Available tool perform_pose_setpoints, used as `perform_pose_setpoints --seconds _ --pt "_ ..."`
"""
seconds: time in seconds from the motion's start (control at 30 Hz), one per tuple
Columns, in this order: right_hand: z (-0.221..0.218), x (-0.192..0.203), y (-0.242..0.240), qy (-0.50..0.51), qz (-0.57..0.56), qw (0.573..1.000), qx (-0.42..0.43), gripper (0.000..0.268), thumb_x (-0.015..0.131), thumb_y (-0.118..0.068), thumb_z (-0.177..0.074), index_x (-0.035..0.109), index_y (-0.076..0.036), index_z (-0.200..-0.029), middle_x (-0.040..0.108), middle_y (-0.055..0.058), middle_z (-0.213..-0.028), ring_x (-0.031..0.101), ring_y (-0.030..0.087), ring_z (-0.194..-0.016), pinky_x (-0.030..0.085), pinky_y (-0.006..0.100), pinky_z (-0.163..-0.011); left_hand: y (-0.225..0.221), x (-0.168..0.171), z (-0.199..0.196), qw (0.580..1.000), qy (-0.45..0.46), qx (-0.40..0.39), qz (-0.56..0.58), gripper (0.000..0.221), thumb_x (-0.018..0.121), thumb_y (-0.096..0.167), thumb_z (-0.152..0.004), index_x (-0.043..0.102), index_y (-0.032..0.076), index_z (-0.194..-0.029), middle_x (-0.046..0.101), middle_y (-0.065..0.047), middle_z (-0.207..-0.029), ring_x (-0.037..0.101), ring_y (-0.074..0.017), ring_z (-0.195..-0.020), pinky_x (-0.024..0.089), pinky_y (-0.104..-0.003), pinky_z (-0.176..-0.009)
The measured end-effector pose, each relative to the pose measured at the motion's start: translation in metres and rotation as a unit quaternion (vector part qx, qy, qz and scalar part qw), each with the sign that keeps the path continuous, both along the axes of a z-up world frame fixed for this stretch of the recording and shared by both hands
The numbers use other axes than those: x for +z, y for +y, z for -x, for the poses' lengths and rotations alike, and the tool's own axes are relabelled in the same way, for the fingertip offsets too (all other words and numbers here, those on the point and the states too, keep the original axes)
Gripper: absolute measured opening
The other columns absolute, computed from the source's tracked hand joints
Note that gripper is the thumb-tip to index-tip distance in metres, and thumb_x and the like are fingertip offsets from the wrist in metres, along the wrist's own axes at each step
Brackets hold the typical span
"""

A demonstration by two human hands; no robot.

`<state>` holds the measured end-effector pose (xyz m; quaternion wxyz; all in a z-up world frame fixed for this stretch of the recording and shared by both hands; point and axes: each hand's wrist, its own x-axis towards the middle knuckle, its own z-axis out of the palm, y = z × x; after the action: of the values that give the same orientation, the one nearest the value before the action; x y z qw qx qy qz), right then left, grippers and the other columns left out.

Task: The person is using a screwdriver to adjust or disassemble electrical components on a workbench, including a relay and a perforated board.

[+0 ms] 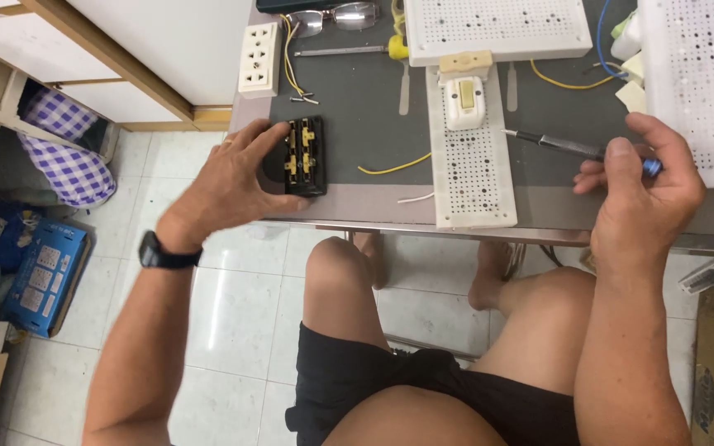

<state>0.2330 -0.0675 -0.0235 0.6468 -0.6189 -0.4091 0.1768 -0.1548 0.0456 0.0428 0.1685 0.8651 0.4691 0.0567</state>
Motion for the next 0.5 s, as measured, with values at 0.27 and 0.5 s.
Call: perform_pose_setpoints --seconds 0.27,0.5 --pt "-0.002 -0.007 0.001 -0.029 0.004 1.0 0.002 0.026 0.055 -0.004 -0.106 0.061 0.004 -0.13 0.053 0.011 -0.08 0.064 0.022 -0.065 0.054 0.03 -0.063 -0.027 -0.054 -0.036 0.946 -0.037 0.176 -0.271 0.074 0.073 0.059 -0.074 0.058 0.009 -0.126 0.063 -0.014 -0.095 0.056 -0.0354 -0.085 0.042 -0.046 -0.077" --pt "-0.002 -0.009 0.002 -0.02 0.0 1.0 -0.004 0.025 0.056 -0.003 -0.106 0.061 0.004 -0.129 0.052 0.01 -0.079 0.064 0.022 -0.066 0.054 0.029 -0.062 -0.016 -0.054 -0.02 0.916 -0.025 0.315 -0.248 0.063 0.068 0.038 -0.076 0.053 0.009 -0.13 0.062 -0.018 -0.083 0.058 -0.0368 -0.071 0.047 -0.048 -0.059"
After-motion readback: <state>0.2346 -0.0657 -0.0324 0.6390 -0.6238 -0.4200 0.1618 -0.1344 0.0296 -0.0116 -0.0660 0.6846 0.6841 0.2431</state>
